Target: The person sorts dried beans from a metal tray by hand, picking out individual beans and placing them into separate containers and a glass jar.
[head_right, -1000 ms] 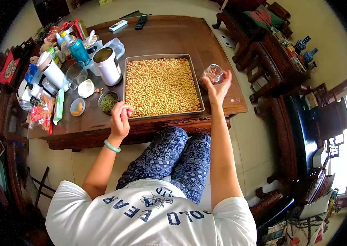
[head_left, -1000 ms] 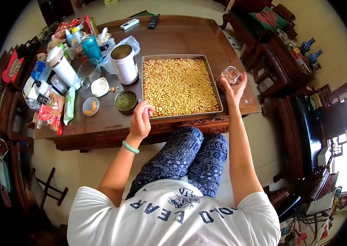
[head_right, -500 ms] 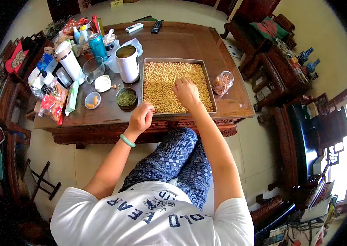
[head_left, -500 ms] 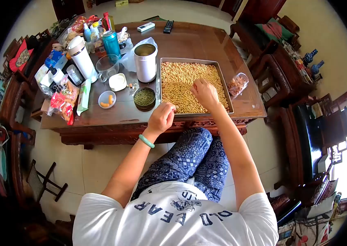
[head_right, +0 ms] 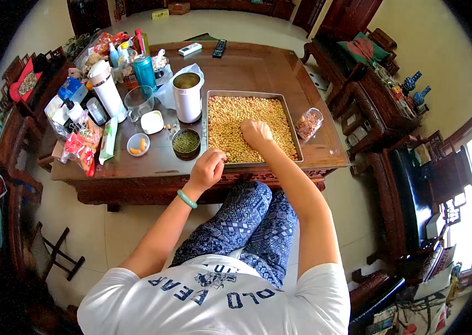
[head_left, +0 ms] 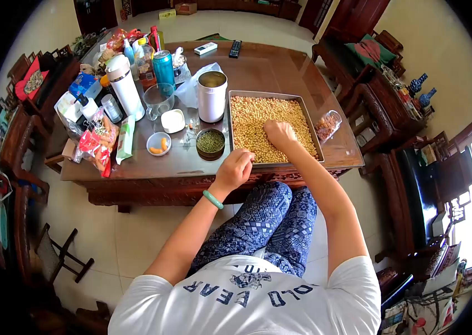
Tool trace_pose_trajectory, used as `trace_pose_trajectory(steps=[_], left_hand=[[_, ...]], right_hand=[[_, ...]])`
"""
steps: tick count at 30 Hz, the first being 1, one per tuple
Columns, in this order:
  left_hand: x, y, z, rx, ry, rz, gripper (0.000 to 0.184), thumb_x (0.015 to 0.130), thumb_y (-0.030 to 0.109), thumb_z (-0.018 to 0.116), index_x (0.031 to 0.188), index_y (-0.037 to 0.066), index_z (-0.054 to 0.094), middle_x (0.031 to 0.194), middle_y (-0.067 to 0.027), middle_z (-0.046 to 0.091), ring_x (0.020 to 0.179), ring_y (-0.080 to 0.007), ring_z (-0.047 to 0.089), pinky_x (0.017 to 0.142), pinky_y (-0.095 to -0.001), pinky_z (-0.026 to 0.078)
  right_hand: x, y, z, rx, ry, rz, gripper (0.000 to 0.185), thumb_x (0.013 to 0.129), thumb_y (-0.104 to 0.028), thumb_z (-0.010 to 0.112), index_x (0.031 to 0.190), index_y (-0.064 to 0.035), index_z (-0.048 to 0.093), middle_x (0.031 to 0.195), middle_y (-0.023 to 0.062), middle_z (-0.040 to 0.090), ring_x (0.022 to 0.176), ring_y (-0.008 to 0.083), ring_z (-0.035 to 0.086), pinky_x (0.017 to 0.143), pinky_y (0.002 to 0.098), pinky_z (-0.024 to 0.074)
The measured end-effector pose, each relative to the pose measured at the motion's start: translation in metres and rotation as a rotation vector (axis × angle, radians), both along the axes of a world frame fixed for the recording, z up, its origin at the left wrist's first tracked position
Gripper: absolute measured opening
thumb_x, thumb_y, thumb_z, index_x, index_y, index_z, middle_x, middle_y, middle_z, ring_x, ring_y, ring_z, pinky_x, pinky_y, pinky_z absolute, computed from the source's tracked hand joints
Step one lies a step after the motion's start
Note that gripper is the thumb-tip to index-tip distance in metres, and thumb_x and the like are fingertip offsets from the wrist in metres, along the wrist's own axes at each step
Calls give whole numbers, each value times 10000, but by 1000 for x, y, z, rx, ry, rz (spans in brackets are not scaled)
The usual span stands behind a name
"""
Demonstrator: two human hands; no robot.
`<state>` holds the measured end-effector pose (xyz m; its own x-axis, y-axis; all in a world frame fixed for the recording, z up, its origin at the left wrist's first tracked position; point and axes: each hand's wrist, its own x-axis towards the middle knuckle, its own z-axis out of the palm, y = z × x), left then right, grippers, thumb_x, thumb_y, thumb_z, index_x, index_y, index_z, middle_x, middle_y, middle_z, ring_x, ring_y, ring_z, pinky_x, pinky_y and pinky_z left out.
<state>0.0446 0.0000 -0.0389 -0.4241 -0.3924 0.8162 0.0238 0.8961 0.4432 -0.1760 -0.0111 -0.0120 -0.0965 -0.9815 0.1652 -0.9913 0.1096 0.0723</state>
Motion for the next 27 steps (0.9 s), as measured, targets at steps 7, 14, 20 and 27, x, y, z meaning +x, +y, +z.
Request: trace_pose_trajectory(steps=[7, 14, 20, 27], left_hand=[[3, 0, 2, -2, -33, -34, 107, 800, -70, 555, 875, 6, 559, 836, -141, 587, 760, -331, 592, 669, -390, 498], [1, -1, -1, -31, -71, -6, 56, 847, -54, 529, 858, -4, 551, 809, -146, 573, 726, -328, 580, 650, -384, 480], [0, 3, 2, 0, -69, 30, 88, 824, -66, 529, 866, 8, 549, 813, -140, 583, 750, -340, 593, 669, -399, 484], [3, 3, 2, 15, -140, 51, 74, 857, -51, 513, 864, -2, 568, 834, -123, 595, 715, -264, 590, 647, -326, 484]], right_hand=[[-11, -2, -12, -115, -57, 38, 171, 857, -154, 525, 840, -54, 662, 782, 184, 680, 783, 331, 688, 662, 438, 545], [-8, -9, 7, -478, -2193, -133, 332, 997, -259, 508, 705, -137, 406, 578, -56, 342, 450, 62, 282, 388, 233, 207], [-1, -14, -12, -253, -2881, -36, 257, 1023, -219, 428, 819, -64, 437, 697, 28, 456, 558, 112, 411, 409, 206, 275], [24, 0, -1, -564, -3220, -159, 270, 1016, -93, 309, 1098, 95, 485, 1123, 236, 583, 990, 267, 608, 847, 302, 569]])
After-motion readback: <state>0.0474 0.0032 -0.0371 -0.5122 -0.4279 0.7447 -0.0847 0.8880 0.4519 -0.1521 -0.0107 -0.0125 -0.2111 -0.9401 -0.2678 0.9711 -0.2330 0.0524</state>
